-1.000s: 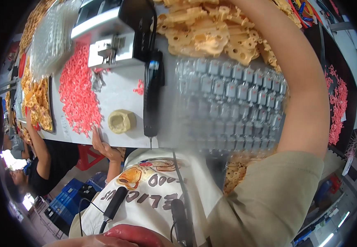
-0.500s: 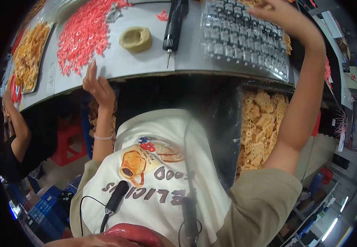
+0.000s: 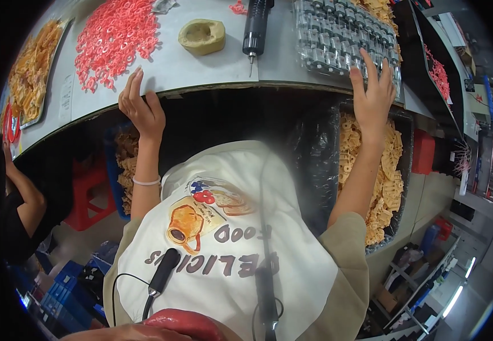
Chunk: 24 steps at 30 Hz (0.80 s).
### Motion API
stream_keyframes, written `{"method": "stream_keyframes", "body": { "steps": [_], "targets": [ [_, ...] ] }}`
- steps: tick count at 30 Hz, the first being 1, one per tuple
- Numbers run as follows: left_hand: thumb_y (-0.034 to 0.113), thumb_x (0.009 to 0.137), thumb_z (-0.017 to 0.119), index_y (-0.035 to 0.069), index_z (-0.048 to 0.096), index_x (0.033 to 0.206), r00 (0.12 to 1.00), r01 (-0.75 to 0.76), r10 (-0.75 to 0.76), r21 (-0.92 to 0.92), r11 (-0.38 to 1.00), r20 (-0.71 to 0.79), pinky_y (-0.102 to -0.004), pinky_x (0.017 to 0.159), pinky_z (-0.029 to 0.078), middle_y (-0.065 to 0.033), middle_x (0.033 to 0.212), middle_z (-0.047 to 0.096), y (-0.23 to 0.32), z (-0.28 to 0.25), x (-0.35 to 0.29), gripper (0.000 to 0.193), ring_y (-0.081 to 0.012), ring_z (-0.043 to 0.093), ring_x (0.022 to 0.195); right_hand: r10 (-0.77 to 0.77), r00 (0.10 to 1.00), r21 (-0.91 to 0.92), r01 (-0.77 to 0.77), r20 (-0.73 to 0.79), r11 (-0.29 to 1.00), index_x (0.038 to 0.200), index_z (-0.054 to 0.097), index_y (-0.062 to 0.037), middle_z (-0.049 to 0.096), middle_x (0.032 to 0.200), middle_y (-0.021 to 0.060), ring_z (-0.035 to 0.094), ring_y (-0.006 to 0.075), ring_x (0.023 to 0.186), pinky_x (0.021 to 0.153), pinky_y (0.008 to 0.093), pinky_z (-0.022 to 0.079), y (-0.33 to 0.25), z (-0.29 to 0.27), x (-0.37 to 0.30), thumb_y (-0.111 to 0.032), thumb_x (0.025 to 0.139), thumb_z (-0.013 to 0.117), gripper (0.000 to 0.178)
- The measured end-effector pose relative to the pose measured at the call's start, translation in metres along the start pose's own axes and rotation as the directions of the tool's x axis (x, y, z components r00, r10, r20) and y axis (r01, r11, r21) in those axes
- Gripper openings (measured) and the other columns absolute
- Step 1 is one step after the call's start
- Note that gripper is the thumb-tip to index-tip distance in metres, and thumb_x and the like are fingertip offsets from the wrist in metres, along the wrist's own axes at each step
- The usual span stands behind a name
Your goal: The person assembles small plastic toy components, including pink rings and yellow housings, using an electric screwdriver.
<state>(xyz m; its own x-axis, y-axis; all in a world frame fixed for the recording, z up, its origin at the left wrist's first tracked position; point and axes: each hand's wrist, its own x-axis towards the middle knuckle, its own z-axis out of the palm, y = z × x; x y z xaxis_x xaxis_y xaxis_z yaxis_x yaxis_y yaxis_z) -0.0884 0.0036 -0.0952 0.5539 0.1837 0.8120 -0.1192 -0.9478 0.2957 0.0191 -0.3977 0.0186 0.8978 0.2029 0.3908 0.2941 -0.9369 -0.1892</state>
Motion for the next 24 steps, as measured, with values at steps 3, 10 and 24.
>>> {"method": "stream_keyframes", "body": {
  "steps": [3,10,24],
  "targets": [
    [0.011,0.092,0.049,0.006,0.048,0.129,1.000,0.017,-0.016,-0.019,1.000,0.022,-0.0347,0.100,0.031,-0.0079,0.128,0.056,0.003,-0.006,0.005,0.037,-0.0200,0.049,0.118,-0.031,0.999,0.013,0.031,-0.018,0.999,0.135,0.051,-0.0271,0.035,0.144,0.0234,0.030,0.0373,0.136,0.111,0.0523,0.015,0.005,0.004,0.002,-0.054,0.096,0.040,0.048],
    [-0.003,0.084,0.058,0.003,0.055,0.122,0.974,0.221,-0.188,-0.343,0.913,0.127,-0.0355,0.097,0.037,-0.0111,0.121,0.061,0.010,-0.046,0.048,0.039,-0.0271,0.055,0.112,-0.030,0.983,-0.132,0.006,-0.184,0.991,0.134,0.053,-0.0213,0.037,0.145,0.0201,0.032,0.0356,0.136,0.109,0.0525,0.016,-0.002,0.006,-0.007,-0.043,0.097,0.045,0.044],
    [0.053,0.095,0.043,0.020,0.034,0.146,0.745,-0.139,-0.062,0.247,0.959,0.664,-0.0428,0.115,0.019,-0.0102,0.153,0.027,-0.107,0.024,0.173,0.061,-0.0281,0.022,0.143,-0.190,0.949,0.188,0.240,-0.252,0.952,0.109,0.063,-0.0022,0.061,0.116,0.0136,0.055,0.0312,0.109,0.096,0.0412,0.041,-0.098,0.000,0.045,-0.001,0.077,0.064,0.031]
  ]
}}
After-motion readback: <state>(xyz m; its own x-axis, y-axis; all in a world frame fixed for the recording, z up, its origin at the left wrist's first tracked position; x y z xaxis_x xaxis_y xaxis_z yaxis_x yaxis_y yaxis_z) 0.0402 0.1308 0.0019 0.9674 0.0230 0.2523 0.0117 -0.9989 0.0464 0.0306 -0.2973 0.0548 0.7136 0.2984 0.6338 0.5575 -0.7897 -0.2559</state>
